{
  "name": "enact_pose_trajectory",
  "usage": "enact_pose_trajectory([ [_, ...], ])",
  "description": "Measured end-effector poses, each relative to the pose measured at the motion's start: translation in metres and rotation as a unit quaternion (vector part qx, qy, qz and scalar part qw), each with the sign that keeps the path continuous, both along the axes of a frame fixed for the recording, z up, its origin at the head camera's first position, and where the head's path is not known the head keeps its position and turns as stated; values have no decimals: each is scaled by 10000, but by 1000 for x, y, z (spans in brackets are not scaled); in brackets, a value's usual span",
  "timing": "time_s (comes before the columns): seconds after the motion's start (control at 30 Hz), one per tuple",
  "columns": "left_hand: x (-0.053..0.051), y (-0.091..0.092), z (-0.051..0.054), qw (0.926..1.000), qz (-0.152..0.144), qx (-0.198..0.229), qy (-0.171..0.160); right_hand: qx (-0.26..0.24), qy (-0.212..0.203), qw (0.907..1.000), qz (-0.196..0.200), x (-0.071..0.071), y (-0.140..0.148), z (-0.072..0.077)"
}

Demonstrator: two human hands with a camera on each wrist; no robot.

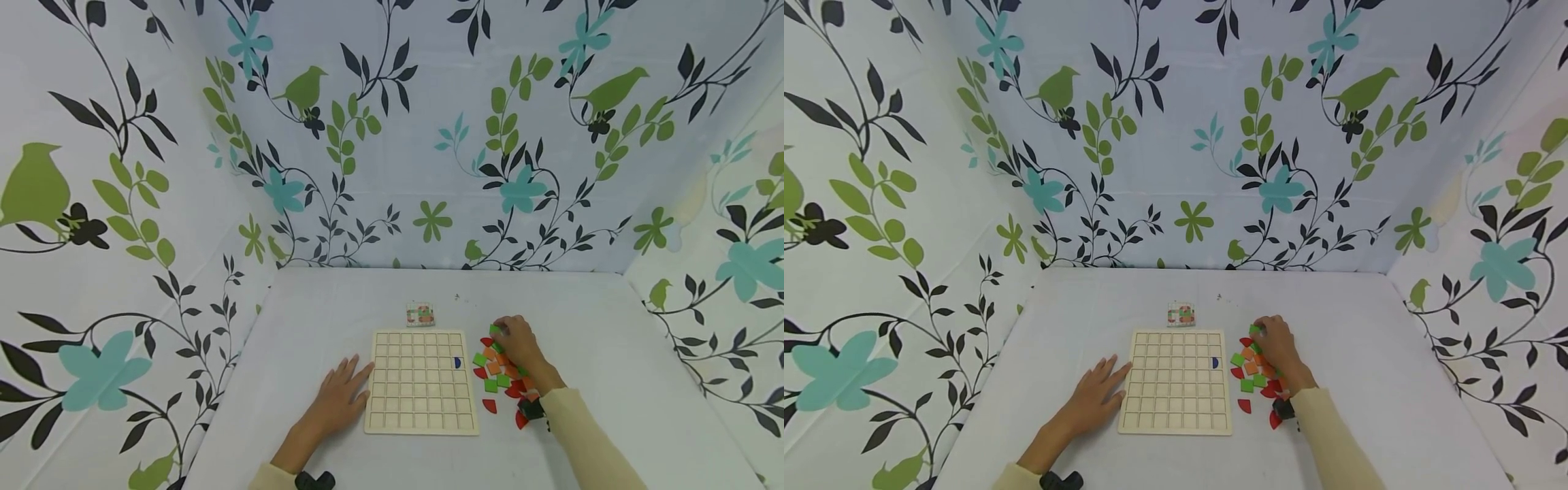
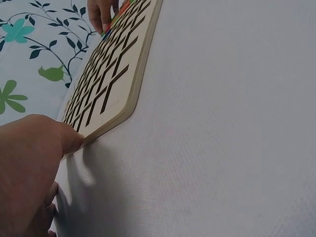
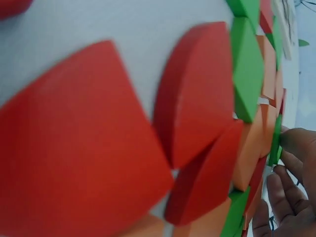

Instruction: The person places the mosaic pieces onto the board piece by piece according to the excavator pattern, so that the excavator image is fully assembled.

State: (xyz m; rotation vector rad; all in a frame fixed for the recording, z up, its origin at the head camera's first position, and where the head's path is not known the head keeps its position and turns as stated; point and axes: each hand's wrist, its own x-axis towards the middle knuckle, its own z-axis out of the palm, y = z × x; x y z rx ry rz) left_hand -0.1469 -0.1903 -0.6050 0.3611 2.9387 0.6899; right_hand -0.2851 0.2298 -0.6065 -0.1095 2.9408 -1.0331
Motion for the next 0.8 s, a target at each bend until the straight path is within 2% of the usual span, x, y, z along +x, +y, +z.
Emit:
enact_pose_trajectory([
  [0.13, 1, -1, 2, 10000, 4, 10, -16, -24, 122, 9998, 149, -3, -5, -2],
  [0.37, 1, -1, 2, 10000, -19, 80, -27, 249, 282, 9992, 115, -3, -15, 0],
  [0.63, -1, 0, -2, 10000, -13, 11, -22, 752, 524, 9955, 251, 13, -29, 8],
  [0.8, -1, 0, -1, 10000, -45, 37, -11, 1030, 518, 9917, 573, 28, -38, 18],
])
